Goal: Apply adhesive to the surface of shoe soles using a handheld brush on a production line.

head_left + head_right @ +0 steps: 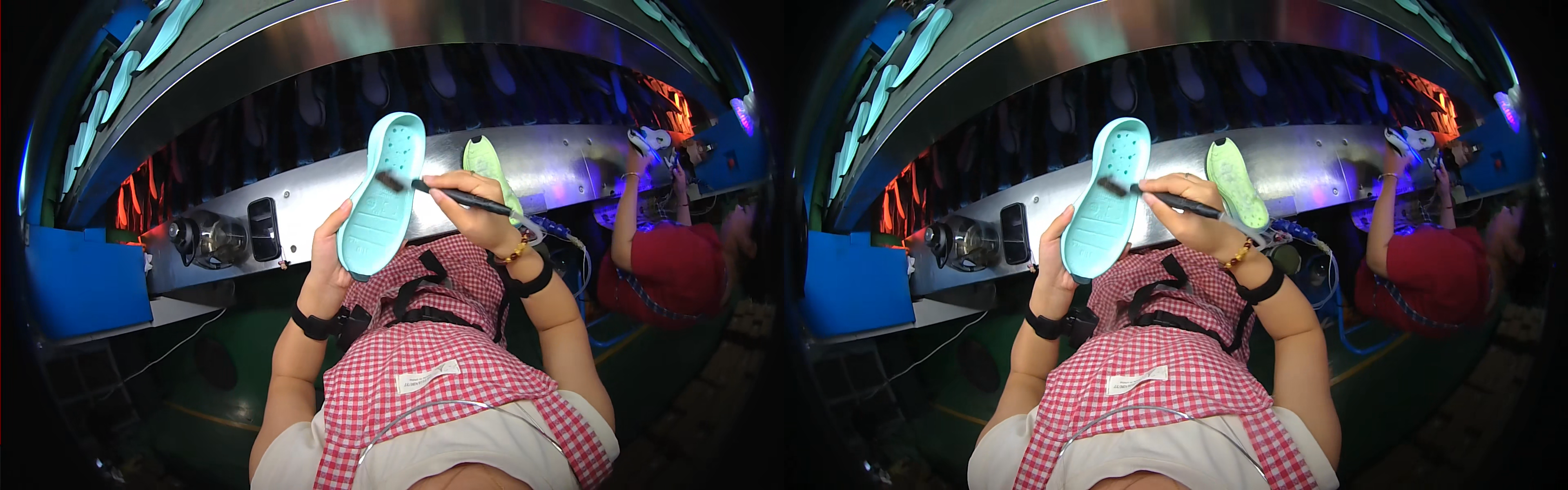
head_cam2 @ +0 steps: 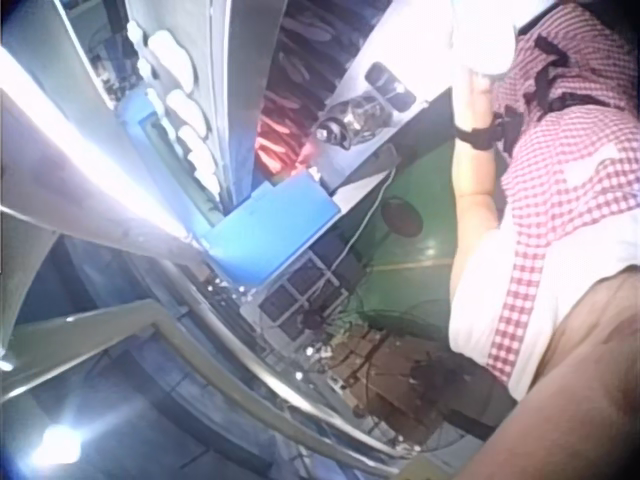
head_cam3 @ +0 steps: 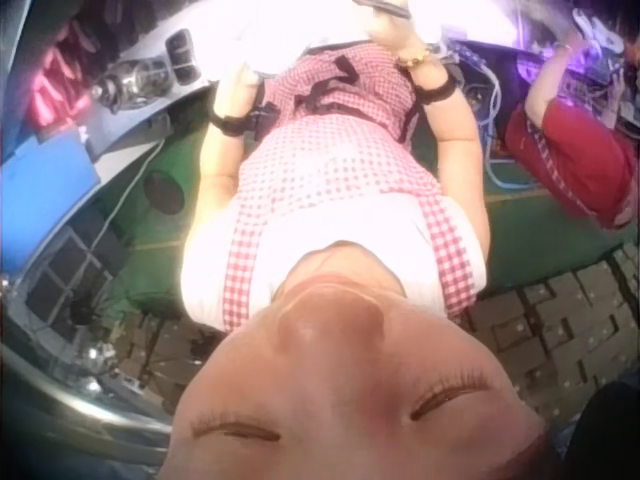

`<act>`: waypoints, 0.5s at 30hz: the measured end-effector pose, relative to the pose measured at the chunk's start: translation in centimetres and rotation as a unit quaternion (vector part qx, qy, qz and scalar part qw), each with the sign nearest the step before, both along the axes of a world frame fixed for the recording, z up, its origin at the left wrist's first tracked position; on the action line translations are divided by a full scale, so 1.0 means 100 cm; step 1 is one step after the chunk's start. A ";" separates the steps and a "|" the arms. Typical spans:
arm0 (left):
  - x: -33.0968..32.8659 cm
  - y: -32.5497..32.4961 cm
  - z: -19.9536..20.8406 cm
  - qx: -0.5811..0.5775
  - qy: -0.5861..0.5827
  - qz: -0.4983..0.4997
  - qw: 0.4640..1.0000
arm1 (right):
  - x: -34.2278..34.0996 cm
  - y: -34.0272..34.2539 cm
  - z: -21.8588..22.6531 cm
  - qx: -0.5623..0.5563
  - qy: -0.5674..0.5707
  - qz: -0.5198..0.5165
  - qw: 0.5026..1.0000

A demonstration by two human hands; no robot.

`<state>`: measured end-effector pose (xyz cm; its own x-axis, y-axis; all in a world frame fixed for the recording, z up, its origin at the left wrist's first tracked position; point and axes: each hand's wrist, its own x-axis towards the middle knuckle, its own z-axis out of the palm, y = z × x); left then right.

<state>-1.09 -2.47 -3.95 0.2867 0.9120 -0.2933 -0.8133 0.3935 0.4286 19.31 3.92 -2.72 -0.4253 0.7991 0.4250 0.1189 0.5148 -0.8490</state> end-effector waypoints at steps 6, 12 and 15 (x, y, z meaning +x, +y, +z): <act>0.009 -0.004 -0.005 -0.031 0.026 0.028 0.999 | -0.017 -0.012 -0.009 0.160 0.008 -0.154 0.975; 0.000 -0.001 0.038 0.049 0.116 0.005 0.992 | 0.031 -0.046 0.040 -0.056 0.027 0.190 0.980; -0.002 0.025 0.103 0.109 0.197 0.074 0.972 | 0.091 -0.045 0.028 -0.238 0.362 0.066 0.899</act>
